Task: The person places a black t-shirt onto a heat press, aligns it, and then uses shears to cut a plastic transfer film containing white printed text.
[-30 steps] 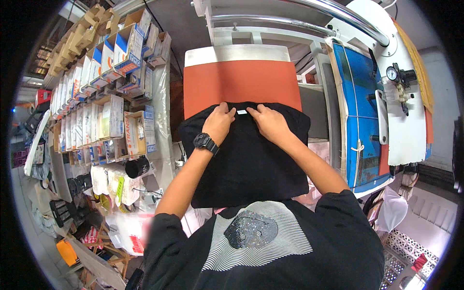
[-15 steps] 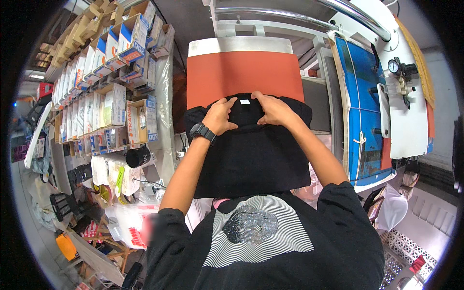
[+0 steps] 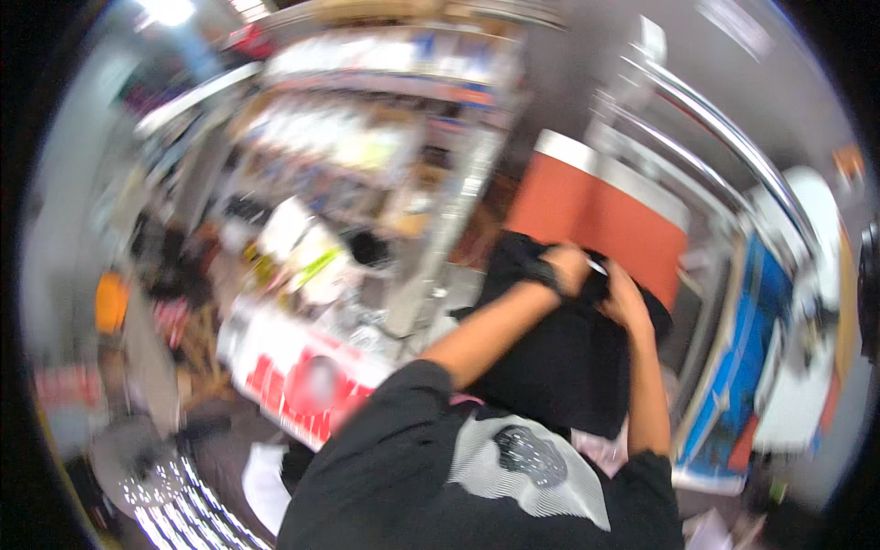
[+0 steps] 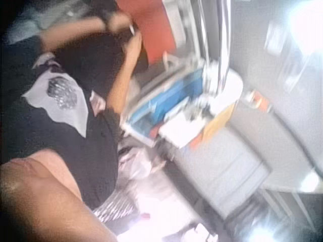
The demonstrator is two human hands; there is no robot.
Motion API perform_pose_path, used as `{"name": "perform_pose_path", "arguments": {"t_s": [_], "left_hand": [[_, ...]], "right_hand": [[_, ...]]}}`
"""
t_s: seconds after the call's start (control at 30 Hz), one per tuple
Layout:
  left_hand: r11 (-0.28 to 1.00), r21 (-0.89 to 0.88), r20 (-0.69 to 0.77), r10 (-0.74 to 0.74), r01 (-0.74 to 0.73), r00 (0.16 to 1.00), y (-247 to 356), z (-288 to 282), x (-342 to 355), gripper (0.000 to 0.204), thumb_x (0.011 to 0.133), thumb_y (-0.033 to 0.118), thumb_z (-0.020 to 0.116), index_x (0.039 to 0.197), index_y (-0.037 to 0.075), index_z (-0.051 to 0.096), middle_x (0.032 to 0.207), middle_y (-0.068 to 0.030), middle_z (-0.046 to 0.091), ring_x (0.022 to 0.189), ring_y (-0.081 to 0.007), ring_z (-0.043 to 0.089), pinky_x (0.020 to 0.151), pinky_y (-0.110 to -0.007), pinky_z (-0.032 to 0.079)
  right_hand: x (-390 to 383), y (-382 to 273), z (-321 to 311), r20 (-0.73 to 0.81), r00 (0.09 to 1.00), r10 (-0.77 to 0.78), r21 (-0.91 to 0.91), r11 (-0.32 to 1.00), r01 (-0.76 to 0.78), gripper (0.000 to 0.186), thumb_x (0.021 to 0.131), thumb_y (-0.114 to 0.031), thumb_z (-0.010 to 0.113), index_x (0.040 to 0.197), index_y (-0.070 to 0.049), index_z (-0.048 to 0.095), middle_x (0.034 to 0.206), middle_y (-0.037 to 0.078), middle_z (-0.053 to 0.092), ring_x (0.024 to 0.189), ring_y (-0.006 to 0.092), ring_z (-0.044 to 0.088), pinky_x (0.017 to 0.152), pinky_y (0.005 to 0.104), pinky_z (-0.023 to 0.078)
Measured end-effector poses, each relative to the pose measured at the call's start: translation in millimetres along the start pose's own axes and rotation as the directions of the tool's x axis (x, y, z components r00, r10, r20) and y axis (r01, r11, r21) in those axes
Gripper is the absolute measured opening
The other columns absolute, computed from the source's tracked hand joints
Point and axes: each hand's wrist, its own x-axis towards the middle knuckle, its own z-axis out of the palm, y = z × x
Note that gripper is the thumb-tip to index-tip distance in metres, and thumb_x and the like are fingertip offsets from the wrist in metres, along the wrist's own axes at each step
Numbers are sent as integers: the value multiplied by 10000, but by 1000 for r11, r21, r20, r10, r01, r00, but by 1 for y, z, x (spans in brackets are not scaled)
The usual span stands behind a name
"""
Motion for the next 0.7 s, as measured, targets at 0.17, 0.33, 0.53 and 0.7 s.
{"name": "perform_pose_path", "arguments": {"t_s": [0.17, 0.33, 0.53, 0.7], "left_hand": [[944, 44, -224, -309, 327, 924, 55, 34, 24, 344, 807, 201, 716, 1098, 19, 688, 1139, -173, 608, 1022, -319, 625, 843, -368, 514], [981, -55, -477, -189, 185, 858, -2, 52, -10, 502, 735, 91, 727, 1216, 5, 611, 1102, -174, 603, 983, -323, 622, 845, -433, 494], [883, -432, -741, -232, -183, 630, -30, 11, -173, 495, 828, 180, 695, 1289, 58, 561, 993, -164, 550, 926, -340, 605, 803, -423, 499], [729, -680, -699, -609, -85, 375, -124, 32, -268, 209, 845, 87, 685, 1049, 43, 689, 750, -75, 536, 634, -178, 527, 588, -300, 430]], "right_hand": [[23, -18, -8, 225, 915, 335, -229, 931, -284, 719, 639, -20, 805, 1222, 6, 385, 1162, 320, 595, 1109, 462, 595, 894, 506, 514], [42, -34, -9, 314, 924, 217, -246, 959, -141, 882, 494, -11, 905, 1196, 10, 373, 1141, 284, 648, 1115, 433, 615, 892, 489, 514], [27, -72, -41, 26, 984, 174, -186, 968, -166, 723, 730, -266, 829, 1319, 17, 519, 1025, 202, 695, 994, 369, 671, 818, 435, 523], [58, -165, -16, -234, 967, 103, 323, 946, -22, 344, 870, -200, 726, 1113, 27, 640, 702, 94, 609, 613, 177, 579, 602, 344, 477]]}}
